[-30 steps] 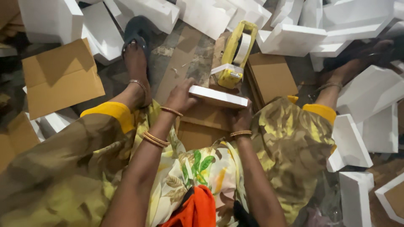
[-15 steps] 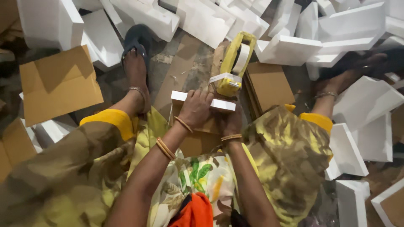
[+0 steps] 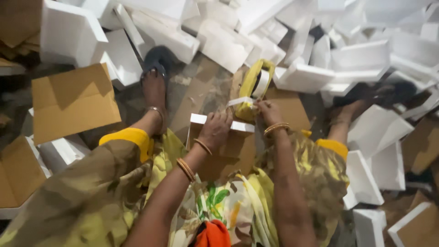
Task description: The person sits on the floor and assembles small cardboard boxes by inserting white foam inserts into them. They repeatedly pick up foam pieces, place them inside the boxes, and fold the flaps to secure the contents.
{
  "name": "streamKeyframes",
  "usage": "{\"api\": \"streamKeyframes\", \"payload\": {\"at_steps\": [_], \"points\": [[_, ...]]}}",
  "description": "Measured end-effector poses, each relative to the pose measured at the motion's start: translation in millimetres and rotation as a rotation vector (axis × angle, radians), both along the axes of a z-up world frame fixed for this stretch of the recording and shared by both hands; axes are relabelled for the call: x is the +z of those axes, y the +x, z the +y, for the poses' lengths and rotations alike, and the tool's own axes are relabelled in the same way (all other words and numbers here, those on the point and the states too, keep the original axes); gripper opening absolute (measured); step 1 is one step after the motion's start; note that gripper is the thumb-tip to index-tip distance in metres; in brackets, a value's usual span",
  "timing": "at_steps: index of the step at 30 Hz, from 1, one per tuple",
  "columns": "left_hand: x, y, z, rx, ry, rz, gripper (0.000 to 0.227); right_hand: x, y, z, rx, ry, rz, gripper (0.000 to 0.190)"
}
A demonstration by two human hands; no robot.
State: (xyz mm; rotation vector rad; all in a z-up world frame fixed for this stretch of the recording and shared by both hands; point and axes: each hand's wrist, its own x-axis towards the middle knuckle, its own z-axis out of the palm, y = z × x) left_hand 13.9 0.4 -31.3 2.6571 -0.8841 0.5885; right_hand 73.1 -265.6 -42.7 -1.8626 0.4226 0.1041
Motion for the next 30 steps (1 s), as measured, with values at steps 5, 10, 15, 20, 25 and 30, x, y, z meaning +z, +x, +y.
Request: {"api": "streamKeyframes", "payload": {"at_steps": [5, 10, 15, 20, 25, 30], "points": [[-11.3, -2.6, -2.1, 0.029, 0.034, -0.016, 0.042, -6.1, -8.1, 2.4, 0.033, 0.072, -0.173, 0.019], [-18.4, -0.2, -5.9, 0.015, -0.033, -0.007, 0.034, -15.5, -81.0, 10.1, 0.006, 0.171, -0.218, 0.016], [-11.9, 7.7, -8.1, 0.022, 0.033, -0.068, 0.032, -44.6, -149.5, 52.0, -0.028, 0.352, -0.08, 0.017], [-16.2, 7.7, -4.1, -0.079, -0.004, 0.079, 0.024, -70.5, -156.5, 58.6, -0.04, 0.388, -0.061, 0.016], [3.4, 8.7, 2.1, -0.134, -0.055, 0.091, 0.021, -80.3, -137.5, 57.4, -0.202, 0.43, 0.113, 0.019], [10.8, 7.0, 3.8, -0.154, -0.114, 0.096, 0.021, -87.5, -134.4, 48.2, -0.166, -0.247, -0.089, 0.018]]}}
